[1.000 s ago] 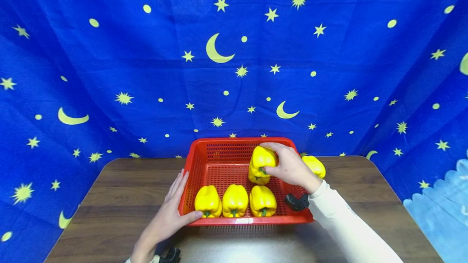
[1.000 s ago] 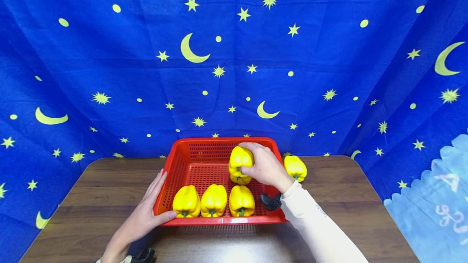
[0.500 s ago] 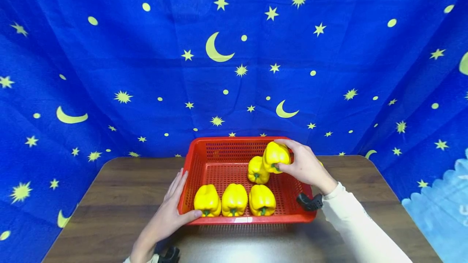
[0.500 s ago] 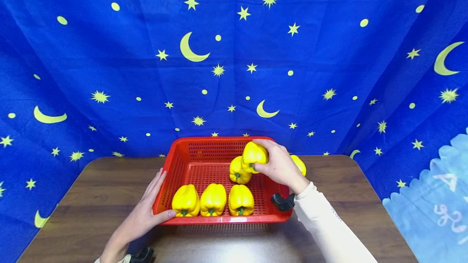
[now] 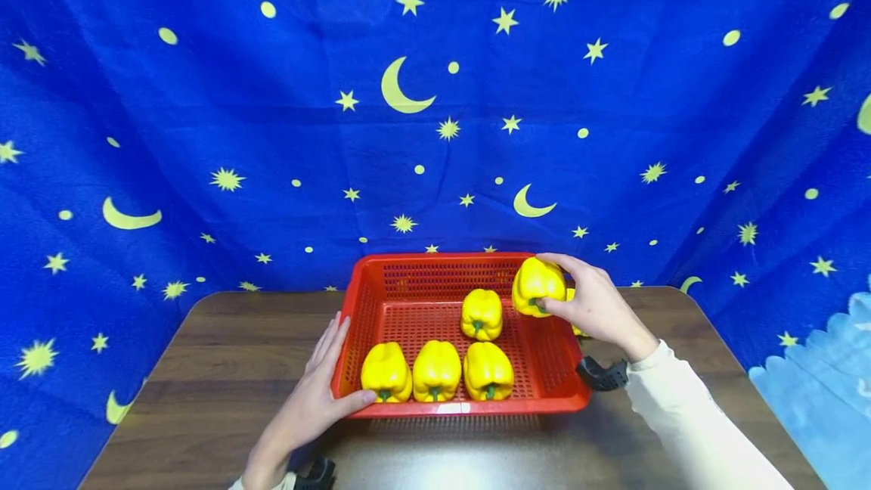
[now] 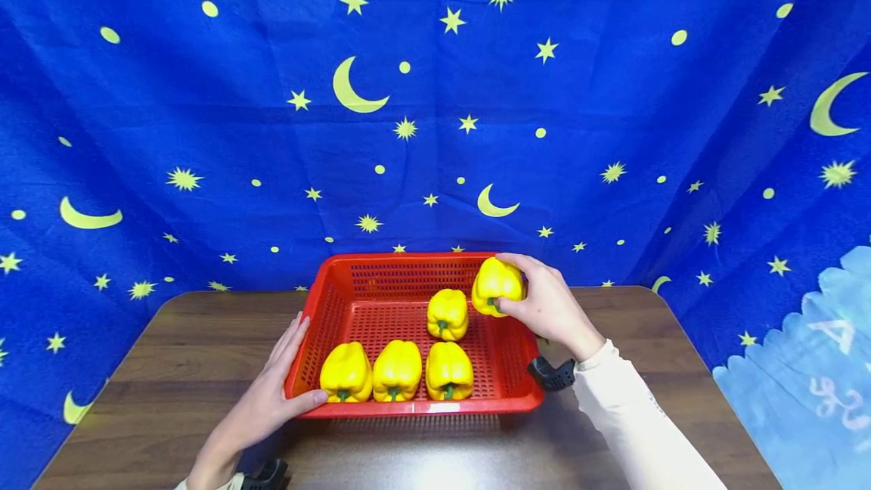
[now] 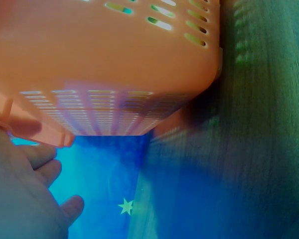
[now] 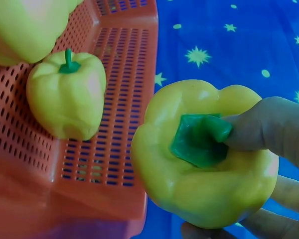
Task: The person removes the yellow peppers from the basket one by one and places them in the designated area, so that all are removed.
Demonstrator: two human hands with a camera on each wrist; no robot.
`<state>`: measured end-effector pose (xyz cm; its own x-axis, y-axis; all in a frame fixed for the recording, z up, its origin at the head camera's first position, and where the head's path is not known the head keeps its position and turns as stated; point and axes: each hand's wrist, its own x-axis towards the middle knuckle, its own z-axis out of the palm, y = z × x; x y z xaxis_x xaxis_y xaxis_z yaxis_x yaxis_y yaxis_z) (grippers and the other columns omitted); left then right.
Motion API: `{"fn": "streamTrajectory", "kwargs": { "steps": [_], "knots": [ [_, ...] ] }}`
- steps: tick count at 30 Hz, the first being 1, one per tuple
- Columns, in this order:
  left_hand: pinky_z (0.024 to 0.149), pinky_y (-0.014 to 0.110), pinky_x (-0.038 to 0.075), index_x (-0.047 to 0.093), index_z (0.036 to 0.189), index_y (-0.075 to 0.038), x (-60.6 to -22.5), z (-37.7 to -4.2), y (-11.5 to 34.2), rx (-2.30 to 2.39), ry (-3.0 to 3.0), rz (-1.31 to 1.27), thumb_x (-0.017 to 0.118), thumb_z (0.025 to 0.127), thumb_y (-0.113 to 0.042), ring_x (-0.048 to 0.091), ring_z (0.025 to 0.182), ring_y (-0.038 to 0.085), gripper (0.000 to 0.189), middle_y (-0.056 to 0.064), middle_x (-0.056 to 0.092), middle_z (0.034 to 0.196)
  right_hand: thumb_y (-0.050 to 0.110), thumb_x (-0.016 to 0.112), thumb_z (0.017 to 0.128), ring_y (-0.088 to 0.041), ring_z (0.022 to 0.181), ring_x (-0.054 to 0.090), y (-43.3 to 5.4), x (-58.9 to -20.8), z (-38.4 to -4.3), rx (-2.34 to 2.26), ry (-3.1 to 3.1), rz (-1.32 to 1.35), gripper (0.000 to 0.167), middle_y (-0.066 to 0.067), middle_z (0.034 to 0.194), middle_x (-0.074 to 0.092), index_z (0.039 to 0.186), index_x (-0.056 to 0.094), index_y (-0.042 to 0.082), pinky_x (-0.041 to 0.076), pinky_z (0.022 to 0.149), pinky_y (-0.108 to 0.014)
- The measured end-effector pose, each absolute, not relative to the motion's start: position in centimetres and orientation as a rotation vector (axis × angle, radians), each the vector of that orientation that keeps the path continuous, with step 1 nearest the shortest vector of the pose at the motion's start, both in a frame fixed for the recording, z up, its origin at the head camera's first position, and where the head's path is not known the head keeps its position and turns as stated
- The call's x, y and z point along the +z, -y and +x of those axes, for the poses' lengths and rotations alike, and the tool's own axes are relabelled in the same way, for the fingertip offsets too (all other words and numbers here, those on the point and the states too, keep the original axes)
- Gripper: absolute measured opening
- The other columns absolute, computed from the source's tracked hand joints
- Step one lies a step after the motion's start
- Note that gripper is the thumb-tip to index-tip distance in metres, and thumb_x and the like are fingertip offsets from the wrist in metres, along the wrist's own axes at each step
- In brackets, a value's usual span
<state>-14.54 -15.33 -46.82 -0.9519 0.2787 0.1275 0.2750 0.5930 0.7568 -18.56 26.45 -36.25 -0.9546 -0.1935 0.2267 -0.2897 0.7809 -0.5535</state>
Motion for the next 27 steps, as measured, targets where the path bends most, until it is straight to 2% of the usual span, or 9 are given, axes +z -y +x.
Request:
{"fn": "streamTrajectory", "kwargs": {
  "steps": [15, 20, 27],
  "knots": [
    [0.105, 0.079, 0.019, 0.014, 0.163, -0.019, -46.8, -14.7, 15.2, 1.310, -2.814, 0.484, 0.080, 0.081, -0.048, 0.009, 0.151, 0.045, 0.109, 0.011, 0.003, 0.169, 0.011, 0.080, 0.083, -0.029, 0.091, 0.065, -29.6, -35.8, -18.0, 0.869, 2.796, 0.352, 0.062, -0.020, 0.122, 0.064, 0.139, 0.055, 0.003, 0.055, 0.075, -0.042],
    [0.105, 0.079, 0.019, 0.013, 0.163, -0.022, -46.9, -14.6, 15.1, 1.310, -2.807, 0.463, 0.079, 0.081, -0.050, 0.009, 0.151, 0.044, 0.109, 0.010, 0.002, 0.169, 0.010, 0.079, 0.084, -0.032, 0.098, 0.065, -30.7, -35.9, -18.1, 0.847, 2.801, 0.342, 0.062, -0.021, 0.125, 0.063, 0.140, 0.054, 0.004, 0.054, 0.078, -0.045],
    [0.105, 0.079, 0.018, 0.014, 0.163, -0.019, -47.1, -14.6, 15.1, 1.318, -2.819, 0.493, 0.080, 0.081, -0.048, 0.009, 0.150, 0.045, 0.110, 0.011, 0.002, 0.169, 0.012, 0.080, 0.085, -0.033, 0.098, 0.064, -32.3, -36.4, -18.2, 0.789, 2.778, 0.343, 0.060, -0.023, 0.124, 0.064, 0.139, 0.055, 0.004, 0.052, 0.080, -0.048]
  ]
}}
